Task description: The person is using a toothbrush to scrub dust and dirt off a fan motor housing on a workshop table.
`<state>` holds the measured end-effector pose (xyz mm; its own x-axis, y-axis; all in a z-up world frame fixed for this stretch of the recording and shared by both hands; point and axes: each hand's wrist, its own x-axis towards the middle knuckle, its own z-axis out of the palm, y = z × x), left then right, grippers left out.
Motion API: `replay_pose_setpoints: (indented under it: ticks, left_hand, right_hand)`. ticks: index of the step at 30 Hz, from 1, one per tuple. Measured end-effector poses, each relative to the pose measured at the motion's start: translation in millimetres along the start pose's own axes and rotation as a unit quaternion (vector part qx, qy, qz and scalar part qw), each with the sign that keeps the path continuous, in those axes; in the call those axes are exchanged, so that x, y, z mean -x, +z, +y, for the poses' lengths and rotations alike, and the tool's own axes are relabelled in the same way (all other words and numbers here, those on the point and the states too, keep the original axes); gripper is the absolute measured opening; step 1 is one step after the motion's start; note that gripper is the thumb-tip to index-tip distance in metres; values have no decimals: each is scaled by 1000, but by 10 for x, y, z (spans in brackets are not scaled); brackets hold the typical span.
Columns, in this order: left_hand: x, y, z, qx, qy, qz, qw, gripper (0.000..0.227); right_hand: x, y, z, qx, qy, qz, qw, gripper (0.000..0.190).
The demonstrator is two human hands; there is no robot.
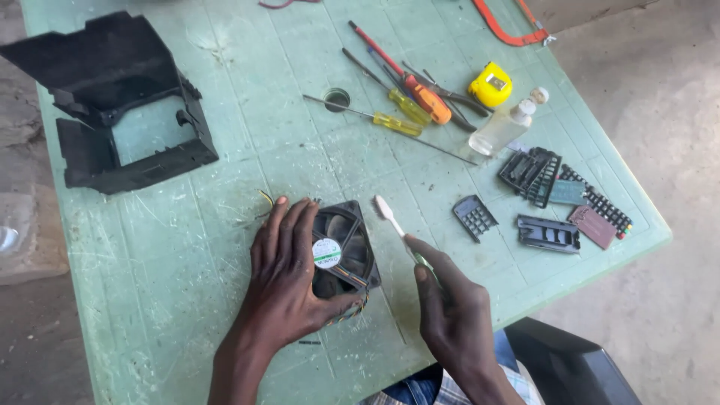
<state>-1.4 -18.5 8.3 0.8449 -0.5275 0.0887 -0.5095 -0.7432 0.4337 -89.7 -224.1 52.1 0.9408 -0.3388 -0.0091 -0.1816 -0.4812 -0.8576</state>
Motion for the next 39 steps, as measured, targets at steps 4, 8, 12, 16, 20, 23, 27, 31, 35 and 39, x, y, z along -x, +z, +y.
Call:
replay_pose_setpoints:
  ticks: [4,8,12,16,20,23,27,31,35,39]
  left_hand:
    - [-12,-2,43,14,25,33,999,120]
    - [-4,1,52,-4,-10,16,1000,125]
    - [-33,46,0,-1,-13,-6,1000,129]
    - [-88,33,-7,-7,-13,11,1000,127]
    - [32,72,3,4,5,-2,1000,127]
    - [-42,48,-3,-11,2,26,1000,127]
    - [0,102,-26,-30,-7,22,999,131]
    - [14,137,-56,-17,3,26,1000,131]
    - [-51,98,-12,-20,-2,38,999,127]
    - [3,133,-47,-22,-5,30,999,128]
  right_hand:
    - [-195,244,64,13,-48,-39,998,37]
    - [-363,262,-126,-18,-44,-17,999,36]
    - [-303,214,40,-18,-67,-54,996,38]
    - [-53,-184,56,36,-58,-107,992,41]
    - [-21,-227,30,50,-57,-72,995,38]
    - [-233,91,273,90,-139,-44,985,44]
    - [-21,-304,141,184,-92,-130,970,42]
    - [-72,-341,199,247,-114,-137,953,43]
    - [-351,-47,260,187,-204,-63,959,42]
    - [17,-625,-11,74,-46,-251,964,35]
